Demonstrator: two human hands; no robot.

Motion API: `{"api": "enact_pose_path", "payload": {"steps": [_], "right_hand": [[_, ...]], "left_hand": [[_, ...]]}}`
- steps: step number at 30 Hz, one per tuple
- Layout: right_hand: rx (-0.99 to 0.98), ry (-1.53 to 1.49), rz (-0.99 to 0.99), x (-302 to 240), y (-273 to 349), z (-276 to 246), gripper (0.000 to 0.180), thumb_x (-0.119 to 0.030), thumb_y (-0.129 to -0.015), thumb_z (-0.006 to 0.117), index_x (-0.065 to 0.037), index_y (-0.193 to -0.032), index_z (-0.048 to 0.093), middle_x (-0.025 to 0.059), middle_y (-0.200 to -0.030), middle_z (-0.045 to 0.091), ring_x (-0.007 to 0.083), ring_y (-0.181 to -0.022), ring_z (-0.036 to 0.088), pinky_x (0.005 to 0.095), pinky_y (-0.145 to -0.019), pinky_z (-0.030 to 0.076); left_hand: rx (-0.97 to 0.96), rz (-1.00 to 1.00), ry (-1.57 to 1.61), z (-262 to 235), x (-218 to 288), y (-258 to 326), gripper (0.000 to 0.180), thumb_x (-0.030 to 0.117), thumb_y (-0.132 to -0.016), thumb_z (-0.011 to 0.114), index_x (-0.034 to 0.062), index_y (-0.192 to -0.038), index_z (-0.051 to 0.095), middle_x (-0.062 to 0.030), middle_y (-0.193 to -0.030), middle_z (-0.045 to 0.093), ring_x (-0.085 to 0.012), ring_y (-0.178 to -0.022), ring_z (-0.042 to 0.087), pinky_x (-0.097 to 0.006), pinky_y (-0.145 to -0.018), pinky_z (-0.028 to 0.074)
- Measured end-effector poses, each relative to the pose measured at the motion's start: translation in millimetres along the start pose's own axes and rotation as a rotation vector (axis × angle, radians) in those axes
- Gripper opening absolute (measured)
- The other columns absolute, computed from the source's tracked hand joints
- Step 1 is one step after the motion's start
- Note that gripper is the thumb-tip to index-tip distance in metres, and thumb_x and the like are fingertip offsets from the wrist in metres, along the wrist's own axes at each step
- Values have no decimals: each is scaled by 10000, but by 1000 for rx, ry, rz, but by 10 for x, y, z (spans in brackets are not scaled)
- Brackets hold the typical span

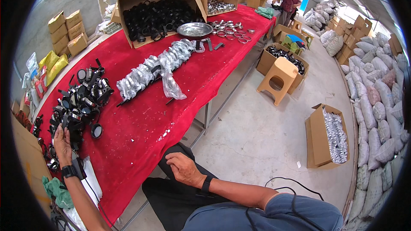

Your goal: The recorder is packaging round metallic components into plastic bags and placing them into boxes.

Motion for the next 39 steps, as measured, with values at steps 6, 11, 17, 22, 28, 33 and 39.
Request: {"api": "enact_pose_path", "payload": {"steps": [6,11,17,22,28,33,39], "right_hand": [[38,21,-26,-41,-26,-1,175,86,-884,685,5,-1039,689,159,-1175,717,342,-1066,722,404,-910,608],[-2,-43,5,-129,-50,-20,145,47,-913,664,14,-1053,678,174,-1131,713,367,-1074,706,428,-943,582],[-122,-295,97,-506,-471,-8,156,23,-929,652,17,-1080,689,192,-1040,712,366,-941,714,413,-837,574],[-355,-514,323,-698,-901,134,256,-167,-1030,680,2,-1219,709,110,-1097,734,213,-1024,703,370,-916,566],[-493,-1103,500,-921,-912,364,557,-399,-1136,588,42,-1476,601,116,-1403,676,152,-1299,610,325,-1119,477],[-600,-1107,539,-924,-764,515,511,-349,-1134,601,49,-1452,628,127,-1414,682,179,-1297,627,344,-1126,481],[-615,-922,636,-840,-580,522,397,-226,-1117,615,73,-1374,665,176,-1361,720,226,-1278,662,365,-1127,494]], "left_hand": [[-190,-91,108,144,163,433,438,47,-1085,635,-97,-1483,523,-184,-1374,663,-241,-1263,701,-238,-1038,632],[-130,-114,292,472,269,1067,452,-27,-1082,593,-100,-1511,471,-205,-1387,648,-258,-1291,684,-243,-1062,622],[-154,131,-47,654,426,1834,425,15,-1076,636,-29,-1482,519,-150,-1348,673,-200,-1190,719,-272,-1000,634],[-195,152,-253,1616,138,2718,282,69,-1009,720,-78,-1222,607,-121,-1119,640,-335,-1107,766,-382,-905,659],[-262,314,-505,2088,-131,3449,203,-84,-859,819,-30,-1044,759,-88,-1049,732,-171,-957,719,-298,-823,600],[-207,258,-447,1885,-238,3663,206,-85,-862,794,-33,-1060,770,-109,-1040,749,-212,-956,735,-334,-837,594],[-274,297,-563,1755,-292,3801,202,-13,-848,824,-9,-1046,784,-124,-979,770,-275,-905,759,-351,-813,601]]}}
Point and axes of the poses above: each hand's wrist, its own y-axis away from the middle knuckle, its own z-axis out of the palm, x = y × z, the point moved 2 cm from there along -y, towards the middle knuckle
